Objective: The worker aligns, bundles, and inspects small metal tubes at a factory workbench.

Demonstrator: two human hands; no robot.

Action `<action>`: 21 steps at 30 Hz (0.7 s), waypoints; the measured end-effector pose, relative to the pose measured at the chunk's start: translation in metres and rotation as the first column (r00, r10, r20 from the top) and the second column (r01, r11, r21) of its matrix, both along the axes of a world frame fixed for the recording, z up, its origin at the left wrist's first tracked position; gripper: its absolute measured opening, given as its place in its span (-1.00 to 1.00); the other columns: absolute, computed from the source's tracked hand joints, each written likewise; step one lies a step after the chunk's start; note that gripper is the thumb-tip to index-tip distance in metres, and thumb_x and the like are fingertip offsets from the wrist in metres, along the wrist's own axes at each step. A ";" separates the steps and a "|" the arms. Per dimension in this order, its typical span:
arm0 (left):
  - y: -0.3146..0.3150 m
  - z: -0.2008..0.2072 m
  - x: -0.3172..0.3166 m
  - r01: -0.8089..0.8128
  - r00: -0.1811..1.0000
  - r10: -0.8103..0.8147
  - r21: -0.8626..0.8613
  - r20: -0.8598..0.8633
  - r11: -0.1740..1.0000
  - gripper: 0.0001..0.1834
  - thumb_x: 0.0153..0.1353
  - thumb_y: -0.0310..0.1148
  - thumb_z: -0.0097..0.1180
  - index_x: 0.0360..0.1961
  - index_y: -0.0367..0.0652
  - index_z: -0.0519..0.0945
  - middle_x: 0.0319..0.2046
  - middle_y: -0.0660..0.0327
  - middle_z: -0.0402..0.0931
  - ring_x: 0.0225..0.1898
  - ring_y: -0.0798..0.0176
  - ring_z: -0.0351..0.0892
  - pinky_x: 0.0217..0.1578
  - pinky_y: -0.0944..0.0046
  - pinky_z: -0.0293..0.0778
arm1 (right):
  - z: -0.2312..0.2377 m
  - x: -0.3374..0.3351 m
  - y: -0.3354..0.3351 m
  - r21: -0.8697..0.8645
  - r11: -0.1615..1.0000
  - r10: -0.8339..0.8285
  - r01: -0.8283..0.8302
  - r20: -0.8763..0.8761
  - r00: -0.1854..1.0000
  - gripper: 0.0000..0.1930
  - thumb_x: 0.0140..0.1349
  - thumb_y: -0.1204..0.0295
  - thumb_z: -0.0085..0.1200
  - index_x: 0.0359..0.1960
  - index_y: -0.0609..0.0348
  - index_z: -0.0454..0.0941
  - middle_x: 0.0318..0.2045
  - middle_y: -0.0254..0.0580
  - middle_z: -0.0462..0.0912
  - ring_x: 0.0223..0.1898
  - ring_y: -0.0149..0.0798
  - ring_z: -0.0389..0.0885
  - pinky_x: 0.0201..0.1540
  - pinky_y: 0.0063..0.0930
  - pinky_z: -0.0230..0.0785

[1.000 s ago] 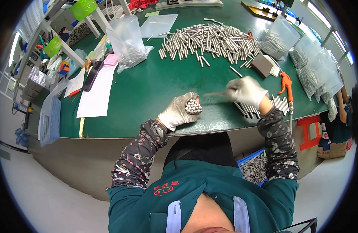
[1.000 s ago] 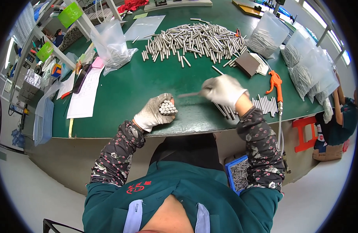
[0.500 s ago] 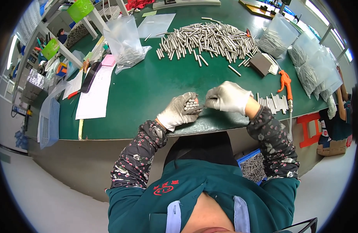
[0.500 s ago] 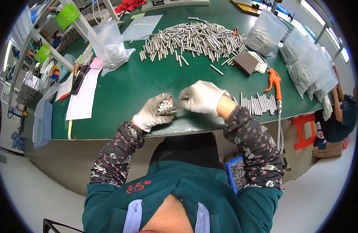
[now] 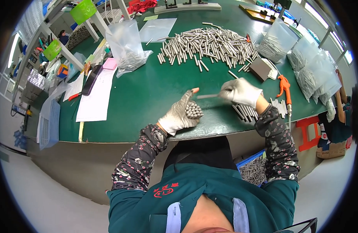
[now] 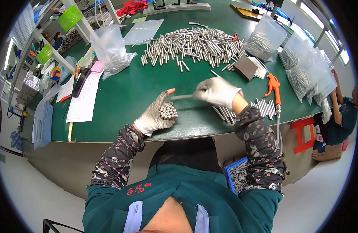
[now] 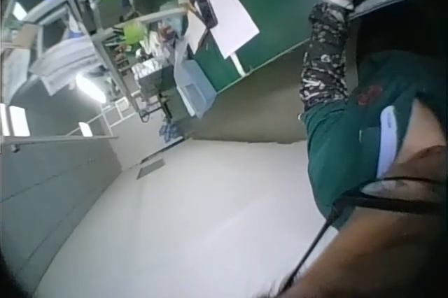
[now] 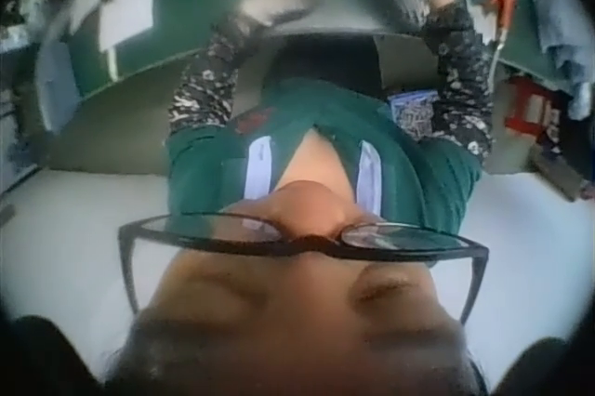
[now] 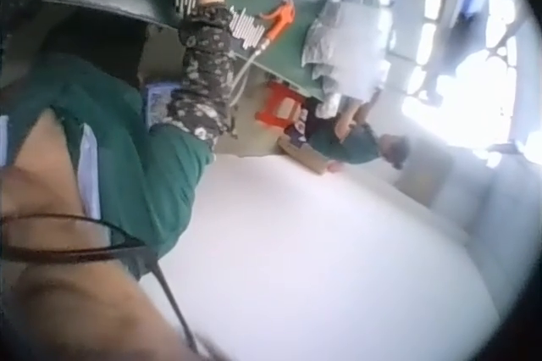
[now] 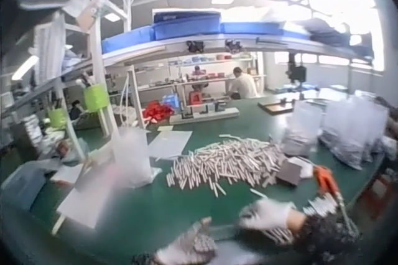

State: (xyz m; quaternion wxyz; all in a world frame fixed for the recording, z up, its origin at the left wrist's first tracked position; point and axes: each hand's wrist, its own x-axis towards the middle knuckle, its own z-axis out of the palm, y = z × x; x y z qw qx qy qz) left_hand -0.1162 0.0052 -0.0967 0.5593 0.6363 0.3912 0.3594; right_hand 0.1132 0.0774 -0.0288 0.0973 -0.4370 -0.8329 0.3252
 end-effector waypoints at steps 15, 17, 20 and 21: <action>-0.002 0.000 0.000 -0.030 0.995 0.040 -0.108 0.094 0.994 0.20 -0.29 -0.66 0.28 0.35 0.13 -0.18 -0.24 0.27 0.30 -0.26 0.45 0.34 -0.18 0.48 0.35 | 0.003 -0.009 0.009 0.095 0.983 -0.177 0.157 0.266 0.947 -0.71 0.03 0.17 0.06 -0.34 0.10 0.63 -0.49 -0.09 0.62 -0.43 -0.19 0.60 -0.27 -0.44 0.41; -0.002 -0.001 0.001 -0.045 0.998 0.048 -0.089 0.028 0.995 0.20 -0.28 -0.65 0.29 0.35 0.14 -0.18 -0.24 0.28 0.30 -0.26 0.45 0.34 -0.18 0.47 0.35 | 0.008 -0.009 0.007 0.004 0.997 -0.079 0.079 0.089 0.993 -0.71 0.02 0.19 0.05 -0.36 0.10 0.63 -0.53 -0.09 0.61 -0.48 -0.21 0.58 -0.30 -0.43 0.41; -0.004 -0.006 -0.002 -0.012 0.981 0.047 -0.181 0.187 0.983 0.21 -0.29 -0.65 0.30 0.35 0.17 -0.17 -0.24 0.29 0.30 -0.26 0.45 0.34 -0.17 0.47 0.35 | 0.004 -0.029 -0.012 0.061 0.988 0.136 -0.142 0.092 0.986 -0.73 0.02 0.23 0.00 -0.38 0.13 0.62 -0.54 -0.08 0.61 -0.50 -0.22 0.56 -0.33 -0.40 0.41; -0.005 -0.006 -0.001 -0.010 0.982 0.045 -0.186 0.186 0.983 0.21 -0.29 -0.65 0.30 0.35 0.17 -0.17 -0.24 0.29 0.30 -0.26 0.45 0.34 -0.17 0.47 0.35 | -0.002 -0.027 -0.007 -0.019 0.994 0.106 -0.105 0.076 0.991 -0.73 0.02 0.23 0.00 -0.38 0.12 0.62 -0.53 -0.09 0.61 -0.50 -0.21 0.57 -0.33 -0.41 0.41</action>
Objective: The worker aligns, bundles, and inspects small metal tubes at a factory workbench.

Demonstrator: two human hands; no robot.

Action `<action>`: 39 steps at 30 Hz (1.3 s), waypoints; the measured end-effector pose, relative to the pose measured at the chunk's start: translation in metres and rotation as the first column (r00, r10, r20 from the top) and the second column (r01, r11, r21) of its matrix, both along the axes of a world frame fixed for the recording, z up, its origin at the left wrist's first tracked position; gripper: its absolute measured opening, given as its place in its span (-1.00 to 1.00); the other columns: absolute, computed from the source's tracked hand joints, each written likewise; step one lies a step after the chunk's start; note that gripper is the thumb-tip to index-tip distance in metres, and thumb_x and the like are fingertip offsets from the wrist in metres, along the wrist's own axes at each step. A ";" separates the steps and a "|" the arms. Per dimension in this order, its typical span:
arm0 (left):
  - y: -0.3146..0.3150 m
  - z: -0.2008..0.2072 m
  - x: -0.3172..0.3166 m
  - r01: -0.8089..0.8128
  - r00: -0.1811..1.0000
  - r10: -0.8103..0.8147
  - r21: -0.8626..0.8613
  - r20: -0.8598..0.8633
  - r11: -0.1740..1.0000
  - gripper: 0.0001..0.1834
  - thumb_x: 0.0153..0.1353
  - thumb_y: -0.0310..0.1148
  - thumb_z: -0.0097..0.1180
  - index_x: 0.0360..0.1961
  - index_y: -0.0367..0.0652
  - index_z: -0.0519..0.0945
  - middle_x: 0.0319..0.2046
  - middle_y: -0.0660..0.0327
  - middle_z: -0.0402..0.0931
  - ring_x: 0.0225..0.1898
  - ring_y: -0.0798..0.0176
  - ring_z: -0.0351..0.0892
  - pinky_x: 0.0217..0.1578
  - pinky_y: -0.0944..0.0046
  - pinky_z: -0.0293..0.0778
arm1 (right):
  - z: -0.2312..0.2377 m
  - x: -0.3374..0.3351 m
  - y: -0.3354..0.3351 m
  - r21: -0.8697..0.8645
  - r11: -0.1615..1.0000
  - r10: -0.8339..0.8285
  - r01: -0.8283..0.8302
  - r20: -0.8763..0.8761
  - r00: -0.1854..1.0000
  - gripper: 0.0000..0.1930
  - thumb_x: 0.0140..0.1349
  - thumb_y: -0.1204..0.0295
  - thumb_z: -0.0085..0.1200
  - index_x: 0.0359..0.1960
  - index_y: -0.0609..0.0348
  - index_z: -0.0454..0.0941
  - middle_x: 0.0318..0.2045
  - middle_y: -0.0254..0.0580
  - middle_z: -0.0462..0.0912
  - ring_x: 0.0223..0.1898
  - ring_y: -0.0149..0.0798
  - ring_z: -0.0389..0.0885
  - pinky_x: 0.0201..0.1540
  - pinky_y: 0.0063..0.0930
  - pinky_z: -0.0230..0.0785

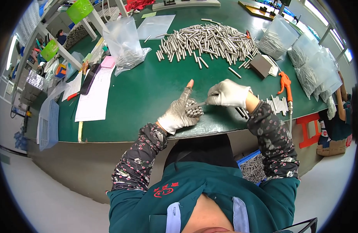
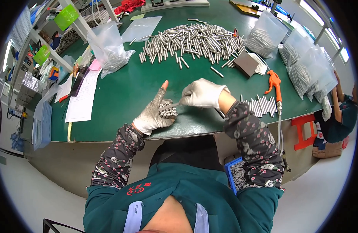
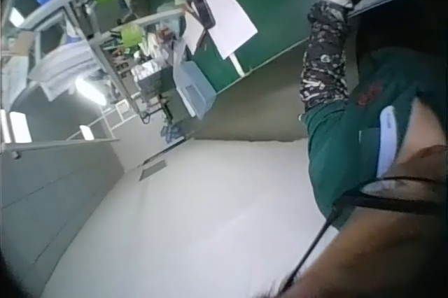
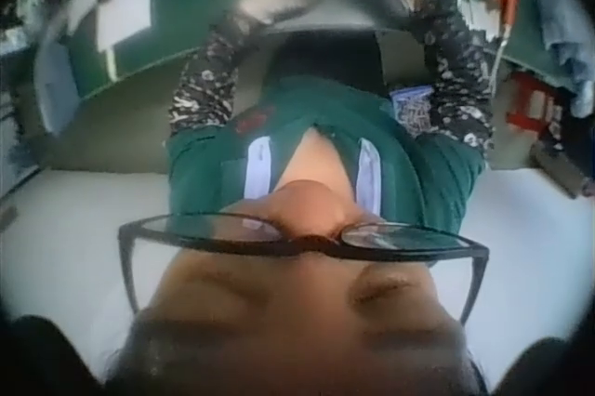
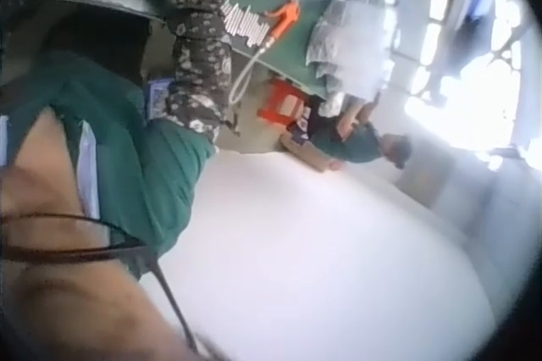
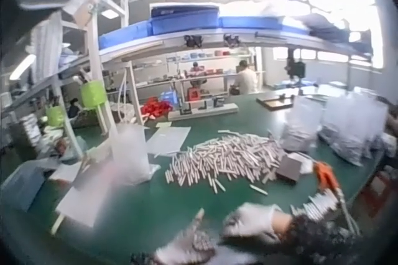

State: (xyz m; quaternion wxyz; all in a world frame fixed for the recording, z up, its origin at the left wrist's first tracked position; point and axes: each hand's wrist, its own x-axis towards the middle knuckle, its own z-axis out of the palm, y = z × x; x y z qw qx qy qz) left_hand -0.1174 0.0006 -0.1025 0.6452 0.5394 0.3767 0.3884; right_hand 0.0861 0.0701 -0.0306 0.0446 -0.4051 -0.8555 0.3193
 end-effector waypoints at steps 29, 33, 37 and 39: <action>0.002 0.010 0.004 0.032 0.996 -0.026 0.065 -0.086 0.997 0.16 -0.23 -0.71 0.23 0.35 0.12 -0.17 -0.37 0.36 0.29 -0.36 0.49 0.34 -0.26 0.48 0.36 | 0.012 0.029 0.003 0.121 0.979 -0.181 0.165 0.132 0.975 -0.71 0.02 0.18 0.03 -0.37 0.11 0.63 -0.48 -0.08 0.62 -0.43 -0.13 0.59 -0.26 -0.37 0.42; 0.005 -0.004 -0.003 0.047 0.998 -0.050 0.079 0.030 0.996 0.16 -0.25 -0.70 0.25 0.35 0.12 -0.14 -0.36 0.35 0.29 -0.34 0.49 0.35 -0.25 0.49 0.35 | 0.014 0.005 -0.021 -0.015 1.000 0.026 -0.025 0.040 0.999 -0.71 0.03 0.20 0.03 -0.36 0.13 0.62 -0.47 -0.04 0.62 -0.39 -0.13 0.58 -0.25 -0.42 0.41; 0.004 0.005 0.003 0.010 0.999 -0.008 0.050 -0.038 0.999 0.17 -0.29 -0.67 0.29 0.34 0.12 -0.10 -0.30 0.33 0.30 -0.34 0.49 0.33 -0.22 0.52 0.33 | -0.001 0.039 0.010 0.095 0.975 -0.213 0.203 0.102 0.972 -0.69 0.02 0.14 0.04 -0.37 0.08 0.63 -0.46 -0.07 0.62 -0.37 -0.11 0.59 -0.23 -0.38 0.42; 0.004 0.005 0.001 0.002 0.995 0.007 0.092 -0.100 0.996 0.16 -0.29 -0.67 0.30 0.34 0.12 -0.08 -0.28 0.32 0.29 -0.34 0.50 0.33 -0.22 0.52 0.33 | -0.004 0.034 0.009 0.110 0.960 -0.268 0.259 0.087 0.959 -0.69 0.01 0.13 0.02 -0.35 0.04 0.62 -0.43 -0.07 0.62 -0.33 -0.09 0.59 -0.19 -0.35 0.41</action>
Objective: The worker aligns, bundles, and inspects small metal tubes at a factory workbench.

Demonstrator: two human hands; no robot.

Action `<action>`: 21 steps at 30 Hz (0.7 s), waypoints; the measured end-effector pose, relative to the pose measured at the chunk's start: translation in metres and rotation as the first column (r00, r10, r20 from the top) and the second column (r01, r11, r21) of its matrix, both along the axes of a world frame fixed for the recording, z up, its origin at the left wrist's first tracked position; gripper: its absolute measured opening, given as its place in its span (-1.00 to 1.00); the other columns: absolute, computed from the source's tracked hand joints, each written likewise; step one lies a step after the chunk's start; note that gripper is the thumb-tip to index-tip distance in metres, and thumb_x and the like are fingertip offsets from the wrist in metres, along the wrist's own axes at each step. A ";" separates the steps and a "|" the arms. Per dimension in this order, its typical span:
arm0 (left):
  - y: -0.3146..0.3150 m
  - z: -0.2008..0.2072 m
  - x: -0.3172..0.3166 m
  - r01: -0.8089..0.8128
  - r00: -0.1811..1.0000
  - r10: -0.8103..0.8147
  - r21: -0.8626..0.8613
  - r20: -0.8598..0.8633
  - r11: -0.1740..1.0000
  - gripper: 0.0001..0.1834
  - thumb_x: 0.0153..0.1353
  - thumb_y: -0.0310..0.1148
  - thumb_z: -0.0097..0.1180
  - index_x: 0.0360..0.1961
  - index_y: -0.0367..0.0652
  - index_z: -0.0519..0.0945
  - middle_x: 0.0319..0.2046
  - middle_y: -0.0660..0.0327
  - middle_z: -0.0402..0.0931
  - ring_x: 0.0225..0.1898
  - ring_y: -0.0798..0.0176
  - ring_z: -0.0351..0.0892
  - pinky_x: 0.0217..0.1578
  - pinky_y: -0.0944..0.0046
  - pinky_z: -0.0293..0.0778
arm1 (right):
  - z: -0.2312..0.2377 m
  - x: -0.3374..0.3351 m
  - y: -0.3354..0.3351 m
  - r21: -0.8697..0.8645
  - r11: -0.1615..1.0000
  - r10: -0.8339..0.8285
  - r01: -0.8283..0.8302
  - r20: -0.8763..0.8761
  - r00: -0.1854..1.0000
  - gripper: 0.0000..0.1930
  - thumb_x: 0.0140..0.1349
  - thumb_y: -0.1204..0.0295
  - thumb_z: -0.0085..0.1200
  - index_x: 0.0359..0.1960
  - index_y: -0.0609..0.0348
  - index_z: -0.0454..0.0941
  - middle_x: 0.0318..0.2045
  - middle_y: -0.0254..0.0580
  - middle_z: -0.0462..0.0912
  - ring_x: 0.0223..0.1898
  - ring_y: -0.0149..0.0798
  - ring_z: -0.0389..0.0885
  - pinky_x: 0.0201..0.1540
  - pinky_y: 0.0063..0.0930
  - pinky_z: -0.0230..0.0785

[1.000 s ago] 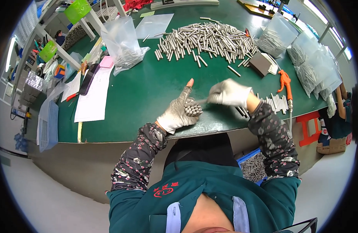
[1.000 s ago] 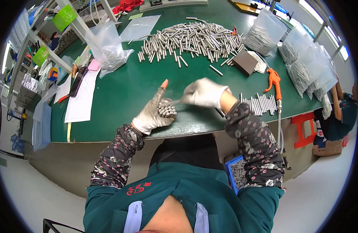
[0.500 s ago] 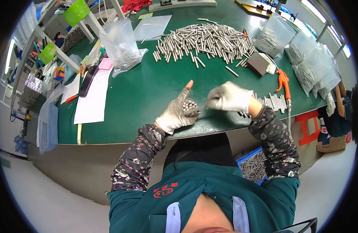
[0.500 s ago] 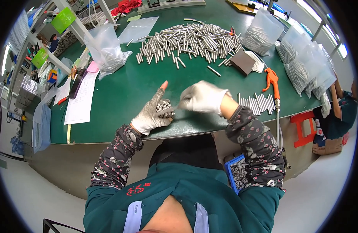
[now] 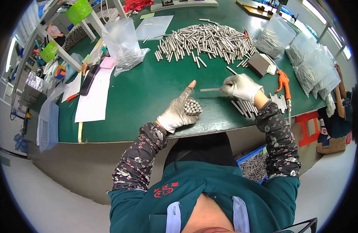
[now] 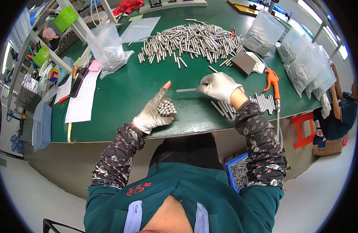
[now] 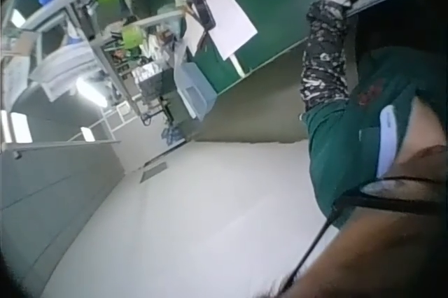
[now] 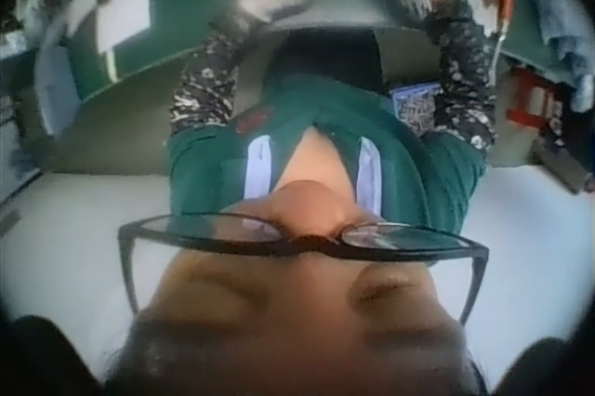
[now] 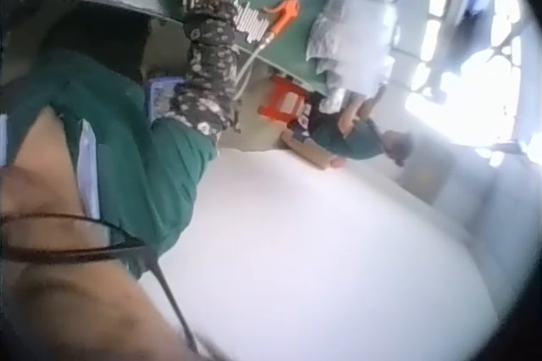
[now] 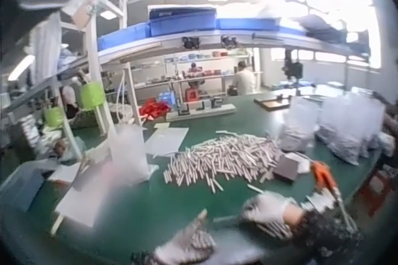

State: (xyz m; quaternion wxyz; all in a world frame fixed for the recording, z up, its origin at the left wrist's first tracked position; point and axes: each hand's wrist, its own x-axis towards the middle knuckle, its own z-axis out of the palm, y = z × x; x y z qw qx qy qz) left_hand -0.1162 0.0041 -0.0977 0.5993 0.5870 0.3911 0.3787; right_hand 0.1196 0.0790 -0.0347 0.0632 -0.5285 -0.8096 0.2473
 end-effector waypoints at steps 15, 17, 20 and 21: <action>0.001 0.000 0.020 0.010 0.952 -0.025 0.053 0.304 0.999 0.11 -0.25 -0.36 0.45 0.31 0.00 0.00 -0.14 0.33 0.43 -0.12 0.45 0.40 -0.05 0.41 0.35 | -0.036 -0.044 -0.070 0.282 0.958 0.202 -0.062 -0.502 0.841 -0.54 -0.04 0.31 0.17 -0.05 0.16 0.44 -0.23 0.01 0.57 -0.21 0.00 0.56 -0.18 -0.28 0.41; 0.007 -0.007 0.019 0.006 0.991 -0.025 0.146 0.135 0.989 0.08 -0.23 -0.35 0.44 0.31 -0.01 0.01 -0.11 0.30 0.43 -0.10 0.43 0.40 -0.03 0.39 0.34 | -0.052 -0.047 -0.066 0.239 0.970 0.163 -0.037 -0.536 0.828 -0.53 -0.04 0.32 0.17 -0.05 0.18 0.43 -0.22 0.01 0.57 -0.21 -0.01 0.57 -0.17 -0.32 0.42; 0.013 -0.014 0.017 0.011 0.996 0.015 0.288 -0.088 0.958 0.03 -0.19 -0.31 0.42 0.30 -0.06 0.05 -0.03 0.24 0.39 -0.04 0.37 0.38 0.02 0.36 0.31 | -0.066 -0.046 -0.060 0.101 0.995 0.067 -0.002 -0.643 0.763 -0.51 -0.05 0.34 0.18 -0.03 0.20 0.43 -0.22 0.00 0.58 -0.22 -0.09 0.60 -0.15 -0.42 0.43; 0.015 -0.016 0.016 -0.010 0.973 0.103 0.408 -0.205 0.913 0.02 -0.19 -0.33 0.42 0.29 -0.07 0.06 -0.05 0.23 0.41 -0.05 0.36 0.40 0.00 0.37 0.33 | -0.074 -0.047 -0.055 0.019 1.000 0.022 -0.013 -0.683 0.730 -0.51 -0.06 0.34 0.17 -0.03 0.20 0.43 -0.23 -0.01 0.59 -0.23 -0.13 0.60 -0.14 -0.44 0.43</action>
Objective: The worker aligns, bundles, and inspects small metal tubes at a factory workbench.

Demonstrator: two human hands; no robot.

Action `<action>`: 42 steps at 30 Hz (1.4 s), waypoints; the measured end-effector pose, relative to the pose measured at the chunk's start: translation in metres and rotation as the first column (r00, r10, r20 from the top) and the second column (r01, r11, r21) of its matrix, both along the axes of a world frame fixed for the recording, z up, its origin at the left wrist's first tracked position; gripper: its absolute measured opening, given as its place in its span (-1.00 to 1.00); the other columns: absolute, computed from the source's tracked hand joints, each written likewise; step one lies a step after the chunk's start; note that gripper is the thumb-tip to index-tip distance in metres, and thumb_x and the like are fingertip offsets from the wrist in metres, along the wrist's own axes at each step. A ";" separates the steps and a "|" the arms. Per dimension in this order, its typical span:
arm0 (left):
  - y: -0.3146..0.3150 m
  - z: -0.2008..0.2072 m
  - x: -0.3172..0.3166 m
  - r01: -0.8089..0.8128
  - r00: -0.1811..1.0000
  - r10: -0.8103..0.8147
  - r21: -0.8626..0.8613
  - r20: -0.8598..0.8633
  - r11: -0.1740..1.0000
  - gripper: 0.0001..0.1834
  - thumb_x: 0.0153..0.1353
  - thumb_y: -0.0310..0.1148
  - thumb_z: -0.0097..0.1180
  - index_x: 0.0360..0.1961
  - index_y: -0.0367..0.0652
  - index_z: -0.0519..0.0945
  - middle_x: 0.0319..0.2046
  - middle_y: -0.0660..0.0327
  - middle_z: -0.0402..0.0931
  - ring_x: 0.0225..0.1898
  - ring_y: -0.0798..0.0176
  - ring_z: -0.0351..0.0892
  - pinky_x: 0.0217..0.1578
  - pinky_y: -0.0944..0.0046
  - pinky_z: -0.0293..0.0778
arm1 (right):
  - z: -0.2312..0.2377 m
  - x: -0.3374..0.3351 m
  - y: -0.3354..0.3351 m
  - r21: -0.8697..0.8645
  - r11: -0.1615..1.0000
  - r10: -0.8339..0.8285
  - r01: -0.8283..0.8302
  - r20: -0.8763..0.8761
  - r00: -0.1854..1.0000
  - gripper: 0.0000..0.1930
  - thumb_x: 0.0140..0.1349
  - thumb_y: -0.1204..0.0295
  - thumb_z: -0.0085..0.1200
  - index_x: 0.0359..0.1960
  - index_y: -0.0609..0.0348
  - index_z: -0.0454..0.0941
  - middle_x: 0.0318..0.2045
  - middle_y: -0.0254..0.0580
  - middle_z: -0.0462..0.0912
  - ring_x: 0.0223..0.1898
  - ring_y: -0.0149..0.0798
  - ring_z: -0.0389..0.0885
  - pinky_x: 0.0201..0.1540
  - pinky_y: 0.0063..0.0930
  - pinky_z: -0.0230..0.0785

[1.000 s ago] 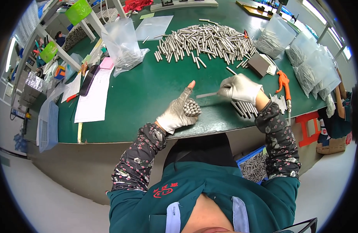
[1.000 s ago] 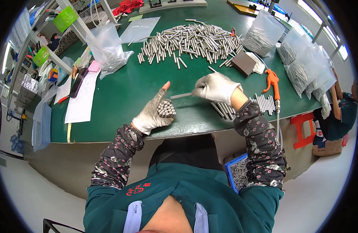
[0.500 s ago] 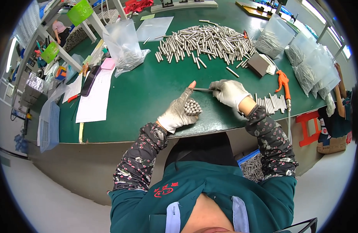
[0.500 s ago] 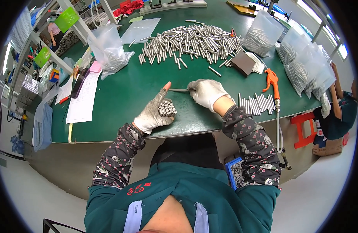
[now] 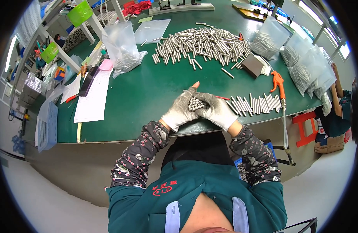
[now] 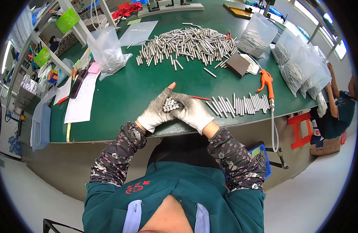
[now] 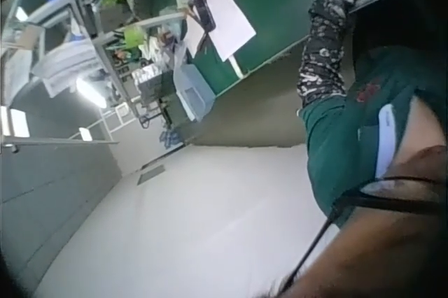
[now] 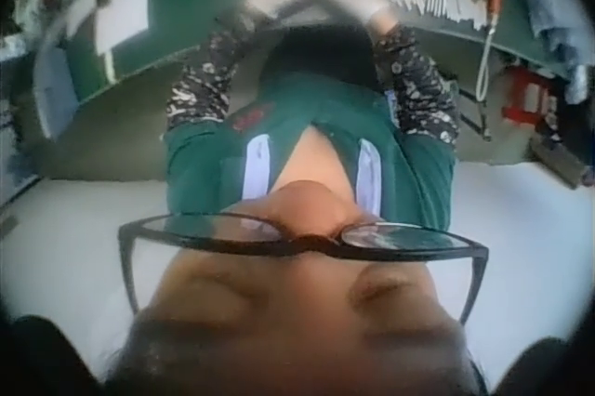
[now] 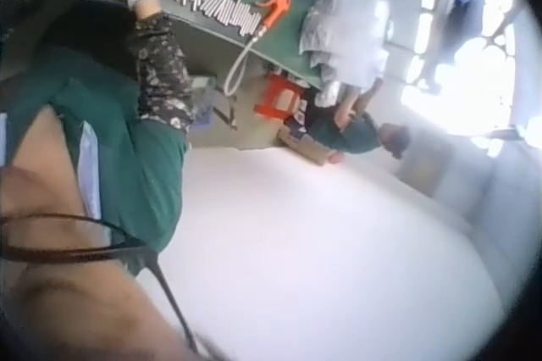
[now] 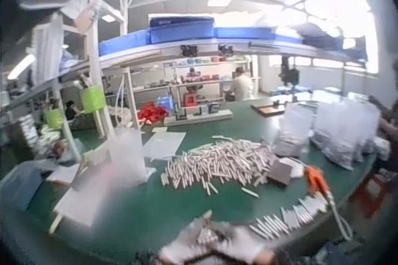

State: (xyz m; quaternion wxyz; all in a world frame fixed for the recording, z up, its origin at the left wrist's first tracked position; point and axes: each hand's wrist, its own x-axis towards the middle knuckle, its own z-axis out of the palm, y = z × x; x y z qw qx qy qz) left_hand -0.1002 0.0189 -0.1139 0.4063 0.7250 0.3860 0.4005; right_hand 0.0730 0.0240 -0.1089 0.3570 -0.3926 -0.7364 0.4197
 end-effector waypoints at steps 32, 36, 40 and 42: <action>-0.002 -0.010 -0.008 -0.027 0.959 0.083 -0.204 0.272 0.979 -0.04 -0.16 -0.49 0.33 0.28 -0.07 0.06 -0.18 0.24 0.47 -0.19 0.37 0.48 -0.11 0.39 0.40 | -0.006 -0.018 0.004 -0.123 0.987 -0.114 0.105 -0.064 0.991 -0.55 0.00 0.46 0.17 -0.03 0.33 0.38 -0.28 -0.23 0.55 -0.31 -0.45 0.46 -0.18 -0.62 0.34; -0.004 -0.007 -0.006 -0.003 0.944 0.081 -0.236 0.321 0.972 -0.06 -0.15 -0.52 0.31 0.28 -0.07 0.07 -0.20 0.26 0.47 -0.21 0.40 0.47 -0.13 0.40 0.41 | -0.007 -0.019 0.000 -0.102 0.981 -0.167 0.163 -0.032 0.985 -0.64 0.00 0.48 0.17 -0.14 0.28 0.41 -0.37 -0.30 0.52 -0.36 -0.49 0.45 -0.25 -0.66 0.34; -0.009 0.001 -0.008 0.043 0.947 0.050 -0.280 0.318 0.959 -0.05 -0.14 -0.57 0.29 0.29 -0.05 0.06 -0.24 0.31 0.46 -0.25 0.47 0.43 -0.17 0.44 0.40 | 0.004 -0.019 -0.010 -0.096 0.974 -0.208 0.204 -0.035 0.977 -0.70 -0.02 0.49 0.18 -0.23 0.25 0.41 -0.44 -0.34 0.48 -0.41 -0.53 0.42 -0.32 -0.68 0.33; -0.010 0.004 -0.008 0.061 0.944 0.034 -0.273 0.329 0.960 -0.04 -0.15 -0.59 0.29 0.29 -0.05 0.06 -0.27 0.33 0.45 -0.27 0.48 0.42 -0.18 0.46 0.39 | 0.005 -0.019 -0.013 -0.099 0.981 -0.176 0.167 -0.085 0.981 -0.73 -0.03 0.49 0.18 -0.28 0.25 0.41 -0.47 -0.35 0.48 -0.45 -0.56 0.41 -0.37 -0.68 0.32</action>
